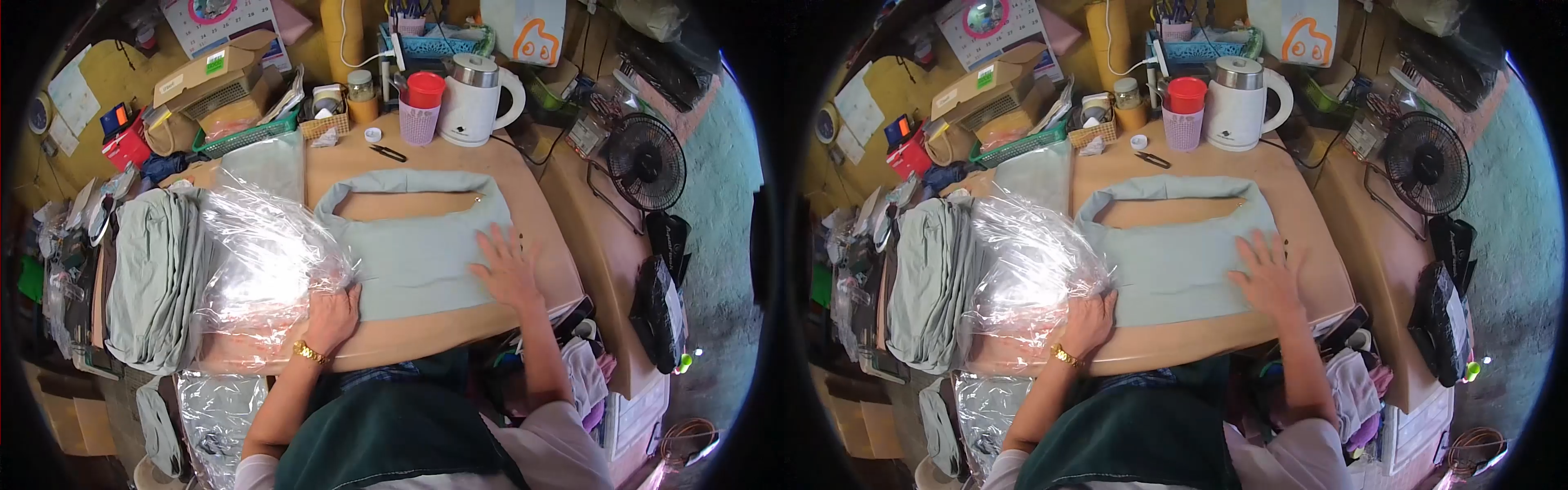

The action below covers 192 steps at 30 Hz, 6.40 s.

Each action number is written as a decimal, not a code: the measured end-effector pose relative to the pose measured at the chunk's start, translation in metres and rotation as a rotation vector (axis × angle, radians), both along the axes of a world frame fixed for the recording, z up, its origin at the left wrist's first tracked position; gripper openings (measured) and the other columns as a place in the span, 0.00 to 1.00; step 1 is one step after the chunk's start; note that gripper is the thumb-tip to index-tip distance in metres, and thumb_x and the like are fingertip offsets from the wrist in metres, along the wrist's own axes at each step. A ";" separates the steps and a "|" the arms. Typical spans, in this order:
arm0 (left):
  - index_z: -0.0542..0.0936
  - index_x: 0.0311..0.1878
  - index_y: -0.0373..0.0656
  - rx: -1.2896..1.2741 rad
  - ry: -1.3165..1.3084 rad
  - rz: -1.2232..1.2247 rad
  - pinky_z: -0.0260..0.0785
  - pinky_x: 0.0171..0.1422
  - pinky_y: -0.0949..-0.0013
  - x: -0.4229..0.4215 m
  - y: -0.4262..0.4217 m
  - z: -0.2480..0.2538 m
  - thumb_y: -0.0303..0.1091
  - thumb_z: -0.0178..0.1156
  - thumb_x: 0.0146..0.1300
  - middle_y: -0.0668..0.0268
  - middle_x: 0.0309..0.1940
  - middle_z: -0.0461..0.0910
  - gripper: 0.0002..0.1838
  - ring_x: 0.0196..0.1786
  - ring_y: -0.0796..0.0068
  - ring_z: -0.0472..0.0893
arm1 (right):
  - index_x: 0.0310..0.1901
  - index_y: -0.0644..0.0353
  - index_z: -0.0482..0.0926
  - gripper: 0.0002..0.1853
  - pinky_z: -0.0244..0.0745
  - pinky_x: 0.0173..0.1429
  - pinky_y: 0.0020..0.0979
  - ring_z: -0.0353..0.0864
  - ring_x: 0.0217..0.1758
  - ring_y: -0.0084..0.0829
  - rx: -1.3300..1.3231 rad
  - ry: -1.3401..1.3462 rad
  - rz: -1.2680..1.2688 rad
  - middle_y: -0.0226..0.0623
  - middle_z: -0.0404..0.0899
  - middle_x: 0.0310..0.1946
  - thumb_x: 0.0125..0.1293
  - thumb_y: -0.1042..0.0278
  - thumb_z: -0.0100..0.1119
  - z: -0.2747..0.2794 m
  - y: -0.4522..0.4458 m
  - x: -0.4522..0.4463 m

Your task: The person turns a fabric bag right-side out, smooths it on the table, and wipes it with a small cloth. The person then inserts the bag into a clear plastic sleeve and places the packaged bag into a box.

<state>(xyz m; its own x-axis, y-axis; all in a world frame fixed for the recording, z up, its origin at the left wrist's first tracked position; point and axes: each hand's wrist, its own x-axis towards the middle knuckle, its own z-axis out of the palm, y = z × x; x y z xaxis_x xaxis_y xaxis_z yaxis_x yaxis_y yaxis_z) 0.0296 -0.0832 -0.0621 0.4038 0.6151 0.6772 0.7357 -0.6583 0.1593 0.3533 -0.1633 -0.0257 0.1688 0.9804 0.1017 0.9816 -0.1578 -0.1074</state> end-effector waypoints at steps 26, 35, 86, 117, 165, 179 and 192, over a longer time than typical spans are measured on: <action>0.65 0.70 0.38 -0.490 0.303 -0.247 0.37 0.75 0.32 0.065 -0.054 0.012 0.63 0.61 0.56 0.50 0.72 0.59 0.47 0.76 0.50 0.56 | 0.34 0.59 0.81 0.12 0.66 0.56 0.42 0.77 0.41 0.40 0.472 0.015 0.599 0.39 0.79 0.34 0.43 0.78 0.57 0.129 -0.020 -0.064; 0.74 0.56 0.32 -1.076 -0.311 0.143 0.76 0.45 0.66 -0.083 -0.074 0.099 0.42 0.61 0.67 0.58 0.42 0.81 0.23 0.42 0.69 0.82 | 0.40 0.64 0.81 0.16 0.71 0.56 0.37 0.76 0.54 0.43 -0.501 0.363 0.948 0.44 0.80 0.44 0.52 0.65 0.70 0.067 0.134 -0.126; 0.72 0.33 0.46 0.422 -0.283 0.016 0.65 0.49 0.59 -0.068 0.022 0.142 0.28 0.76 0.39 0.63 0.41 0.75 0.20 0.47 0.60 0.75 | 0.53 0.70 0.77 0.24 0.76 0.48 0.31 0.80 0.43 0.32 0.861 1.531 -0.060 0.40 0.82 0.43 0.62 0.59 0.68 0.097 0.124 -0.185; 0.48 0.78 0.48 -0.644 0.460 -0.342 0.47 0.79 0.57 0.044 0.112 0.153 0.72 0.59 0.55 0.51 0.76 0.53 0.57 0.76 0.50 0.57 | 0.73 0.53 0.60 0.50 0.38 0.78 0.59 0.44 0.77 0.63 -0.119 0.361 0.810 0.58 0.51 0.74 0.55 0.27 0.57 -0.017 0.119 -0.171; 0.66 0.52 0.36 -0.551 -0.531 -0.124 0.71 0.47 0.58 0.051 -0.006 0.034 0.35 0.77 0.46 0.48 0.49 0.68 0.34 0.49 0.51 0.76 | 0.77 0.43 0.49 0.47 0.31 0.73 0.73 0.33 0.81 0.56 -0.256 0.019 0.272 0.42 0.34 0.80 0.62 0.30 0.50 0.001 0.131 -0.077; 0.78 0.49 0.35 -1.334 0.029 -1.553 0.71 0.45 0.65 0.062 -0.098 0.119 0.38 0.57 0.71 0.56 0.36 0.81 0.15 0.37 0.67 0.78 | 0.76 0.50 0.51 0.46 0.37 0.71 0.74 0.38 0.81 0.52 -0.178 0.118 0.264 0.44 0.39 0.79 0.63 0.32 0.51 -0.019 0.129 -0.058; 0.37 0.78 0.48 -1.344 -1.170 -0.390 0.68 0.67 0.63 -0.010 -0.050 0.030 0.25 0.68 0.61 0.44 0.64 0.66 0.54 0.66 0.62 0.70 | 0.71 0.58 0.62 0.38 0.41 0.75 0.62 0.48 0.79 0.48 -0.083 -0.035 0.406 0.49 0.53 0.74 0.65 0.44 0.55 0.018 0.047 -0.083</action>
